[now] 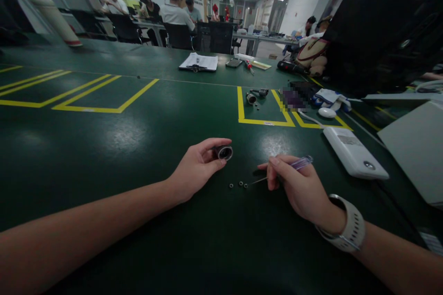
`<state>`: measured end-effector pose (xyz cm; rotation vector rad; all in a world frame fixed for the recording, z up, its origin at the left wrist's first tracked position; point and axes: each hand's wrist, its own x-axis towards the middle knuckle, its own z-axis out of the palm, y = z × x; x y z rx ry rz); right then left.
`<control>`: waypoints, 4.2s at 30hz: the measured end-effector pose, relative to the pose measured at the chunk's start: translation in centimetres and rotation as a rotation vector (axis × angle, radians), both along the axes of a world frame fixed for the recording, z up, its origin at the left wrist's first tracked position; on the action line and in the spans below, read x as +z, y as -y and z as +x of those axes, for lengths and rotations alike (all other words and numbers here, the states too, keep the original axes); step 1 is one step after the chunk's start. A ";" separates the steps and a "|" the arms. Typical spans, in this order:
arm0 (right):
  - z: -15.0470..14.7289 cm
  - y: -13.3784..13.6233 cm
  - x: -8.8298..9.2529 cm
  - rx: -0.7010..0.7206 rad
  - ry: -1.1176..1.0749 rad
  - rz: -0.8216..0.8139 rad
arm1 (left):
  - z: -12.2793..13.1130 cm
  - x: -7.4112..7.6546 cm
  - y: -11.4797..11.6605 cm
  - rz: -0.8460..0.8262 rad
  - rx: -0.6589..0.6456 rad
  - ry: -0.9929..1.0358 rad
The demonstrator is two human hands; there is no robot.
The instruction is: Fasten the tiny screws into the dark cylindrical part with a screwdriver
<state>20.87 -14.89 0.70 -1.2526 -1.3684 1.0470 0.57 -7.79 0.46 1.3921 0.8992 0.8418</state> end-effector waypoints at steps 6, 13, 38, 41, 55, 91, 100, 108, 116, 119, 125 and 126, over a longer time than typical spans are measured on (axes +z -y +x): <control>-0.8 1.4 1.2 0.116 0.382 0.397 | 0.0 -0.2 0.0 0.014 0.004 0.007; -1.0 1.9 1.1 0.177 0.476 0.633 | 0.0 -0.1 0.1 0.019 0.007 0.009; -2.2 1.8 0.9 0.328 0.722 0.543 | 0.0 -0.1 0.4 0.183 -0.012 0.014; -2.2 1.8 0.8 0.332 0.719 0.565 | 0.0 0.0 0.4 0.179 -0.009 0.017; -1.6 1.8 0.9 0.131 0.377 0.467 | -0.1 0.0 0.3 0.100 -0.020 -0.003; -1.5 2.2 0.8 0.163 0.623 0.647 | 0.2 0.4 0.3 -0.024 -0.052 0.081; -1.9 1.9 0.9 0.181 0.670 0.607 | 0.2 0.6 0.6 0.052 -0.094 0.010; -2.3 1.8 1.0 0.197 0.742 0.602 | 0.2 0.5 0.5 0.078 -0.098 0.025; -2.6 1.9 1.2 0.230 0.795 0.637 | 0.2 0.4 0.7 0.107 -0.037 0.020; -2.7 1.9 1.2 0.224 0.803 0.670 | 0.2 0.5 0.8 0.097 -0.020 0.026; -2.8 1.9 1.3 0.218 0.815 0.686 | 0.3 0.4 0.8 0.060 0.008 0.058; -2.7 1.9 1.3 0.221 0.814 0.684 | 0.3 0.3 0.8 0.053 0.007 0.065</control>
